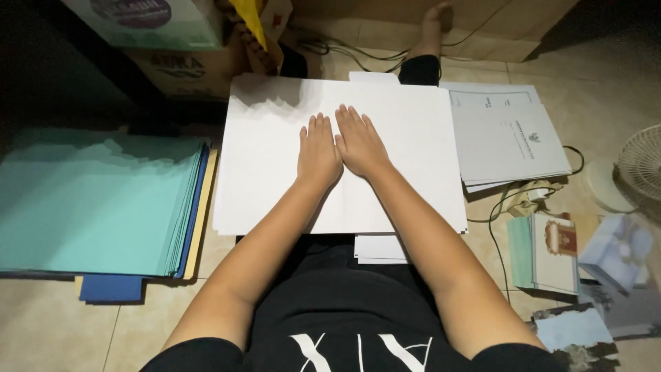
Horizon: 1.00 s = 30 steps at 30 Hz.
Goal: Folding white cardstock folders and inserting printed documents into them.
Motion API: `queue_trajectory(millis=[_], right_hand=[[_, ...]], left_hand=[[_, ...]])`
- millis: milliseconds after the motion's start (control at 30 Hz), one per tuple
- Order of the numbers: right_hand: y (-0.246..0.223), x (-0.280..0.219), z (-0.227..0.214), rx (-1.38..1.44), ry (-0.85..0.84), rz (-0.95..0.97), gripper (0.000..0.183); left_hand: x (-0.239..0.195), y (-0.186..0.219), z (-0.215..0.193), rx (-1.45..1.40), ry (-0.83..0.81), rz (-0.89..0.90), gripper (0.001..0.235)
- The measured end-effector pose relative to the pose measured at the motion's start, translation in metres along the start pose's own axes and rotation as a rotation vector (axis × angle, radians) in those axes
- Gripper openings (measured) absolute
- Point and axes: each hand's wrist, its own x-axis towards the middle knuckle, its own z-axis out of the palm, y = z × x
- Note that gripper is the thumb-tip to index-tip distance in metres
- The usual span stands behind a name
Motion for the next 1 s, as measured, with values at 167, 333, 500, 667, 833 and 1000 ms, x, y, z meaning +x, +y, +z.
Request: queue_trajectory(millis=[167, 333, 500, 667, 833, 1000], right_hand=[[0.009, 0.045, 0.009, -0.02, 0.015, 0.035, 0.059], [0.019, 0.075, 0.01, -0.037, 0.014, 0.099, 0.058], [0.031, 0.061, 0.004, 0.007, 0.08, 0.216, 0.062], [0.081, 0.022, 0.001, 0.001, 0.188, 0.483, 0.067], [0.108, -0.005, -0.006, -0.004, 0.146, 0.67, 0.071], [0.096, -0.008, -0.012, -0.019, 0.08, 0.703, 0.071]], left_hand=[[-0.002, -0.002, 0.007, 0.033, -0.004, -0.001, 0.056], [-0.003, -0.001, -0.002, 0.044, -0.011, 0.002, 0.055], [-0.007, 0.005, -0.013, 0.062, -0.018, -0.044, 0.054], [-0.011, 0.007, -0.018, 0.055, -0.013, -0.09, 0.054], [-0.002, 0.016, -0.016, 0.137, -0.119, -0.013, 0.059], [0.043, 0.016, 0.003, 0.242, -0.21, 0.101, 0.062]])
